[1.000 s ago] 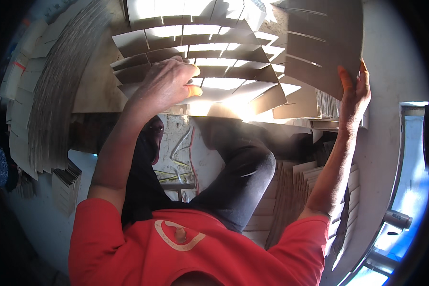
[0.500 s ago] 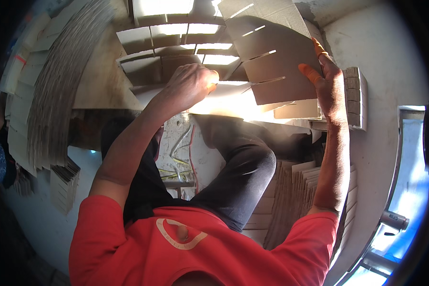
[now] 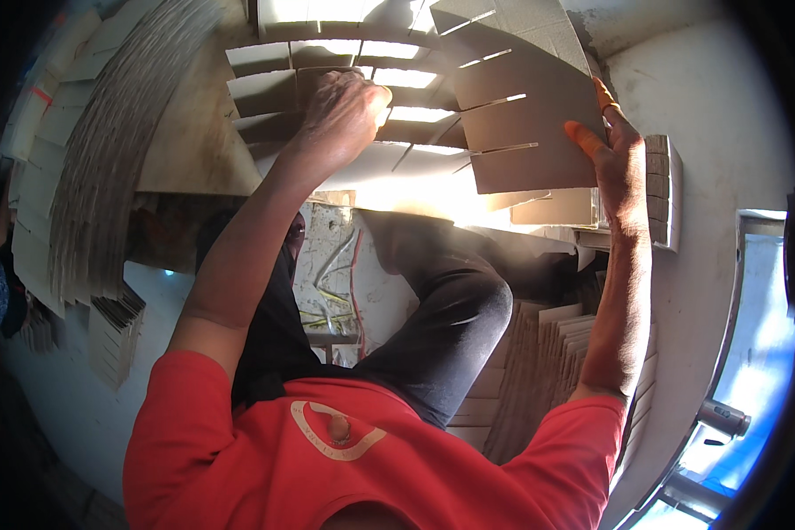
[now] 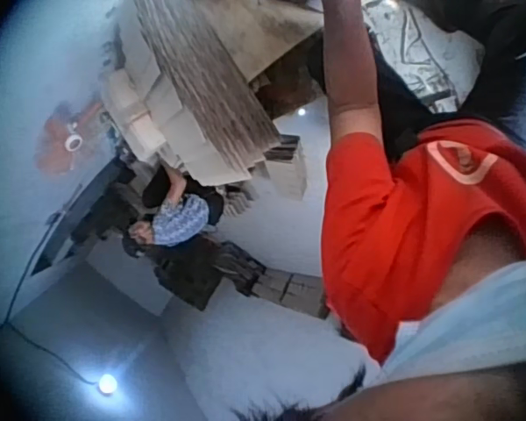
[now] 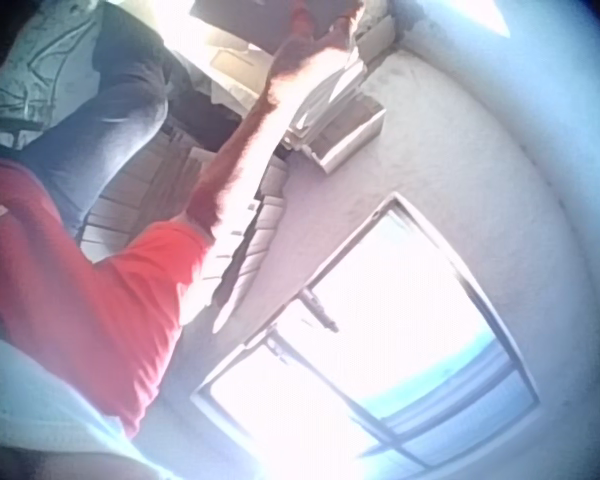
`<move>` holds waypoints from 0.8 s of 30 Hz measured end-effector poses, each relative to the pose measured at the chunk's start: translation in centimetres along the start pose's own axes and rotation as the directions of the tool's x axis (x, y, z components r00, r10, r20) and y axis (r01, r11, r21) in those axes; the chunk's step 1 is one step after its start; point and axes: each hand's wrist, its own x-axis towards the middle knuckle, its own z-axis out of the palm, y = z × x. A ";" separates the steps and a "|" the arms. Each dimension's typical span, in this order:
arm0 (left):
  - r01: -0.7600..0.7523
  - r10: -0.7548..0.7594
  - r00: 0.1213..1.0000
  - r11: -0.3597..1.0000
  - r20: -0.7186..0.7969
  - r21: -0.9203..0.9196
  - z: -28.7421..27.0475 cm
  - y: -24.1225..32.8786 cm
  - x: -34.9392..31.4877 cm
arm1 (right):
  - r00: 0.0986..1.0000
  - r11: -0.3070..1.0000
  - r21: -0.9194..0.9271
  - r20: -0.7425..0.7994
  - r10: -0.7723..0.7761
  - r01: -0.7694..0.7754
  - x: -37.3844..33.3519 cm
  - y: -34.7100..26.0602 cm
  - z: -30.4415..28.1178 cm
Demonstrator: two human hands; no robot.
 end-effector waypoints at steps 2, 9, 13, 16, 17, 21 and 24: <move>-0.024 0.023 0.998 0.999 -0.054 -0.021 0.6 -0.4 -0.1 | 1.000 1.000 -0.018 0.002 -0.014 0.014 0.1 0.3 0.2; 0.056 -0.054 0.998 0.997 0.025 -0.048 0.1 0.2 -0.1 | 0.997 0.999 -0.021 0.079 -0.025 0.026 0.4 0.5 0.6; 0.122 -0.114 0.987 0.990 0.111 -0.074 -0.9 1.1 0.3 | 0.977 0.995 -0.037 0.197 -0.084 0.093 1.4 1.5 1.2; 0.121 -0.118 0.985 0.992 0.128 -0.019 -1.1 1.0 0.0 | 0.885 0.981 -0.056 0.425 0.191 -0.184 1.3 -1.6 2.0; 0.112 -0.112 0.986 0.994 0.127 0.004 -1.1 0.9 0.0 | 0.878 0.986 -0.032 0.451 0.158 -0.161 1.3 -1.4 2.7; 0.142 -0.142 0.969 0.990 0.201 0.016 -1.2 1.0 0.3 | 0.863 0.989 -0.049 0.484 0.143 -0.136 1.1 -0.8 4.8; 0.160 -0.160 0.965 0.987 0.209 0.016 -1.1 1.0 0.3 | 0.864 0.990 -0.116 0.487 0.132 -0.086 1.4 -0.9 5.1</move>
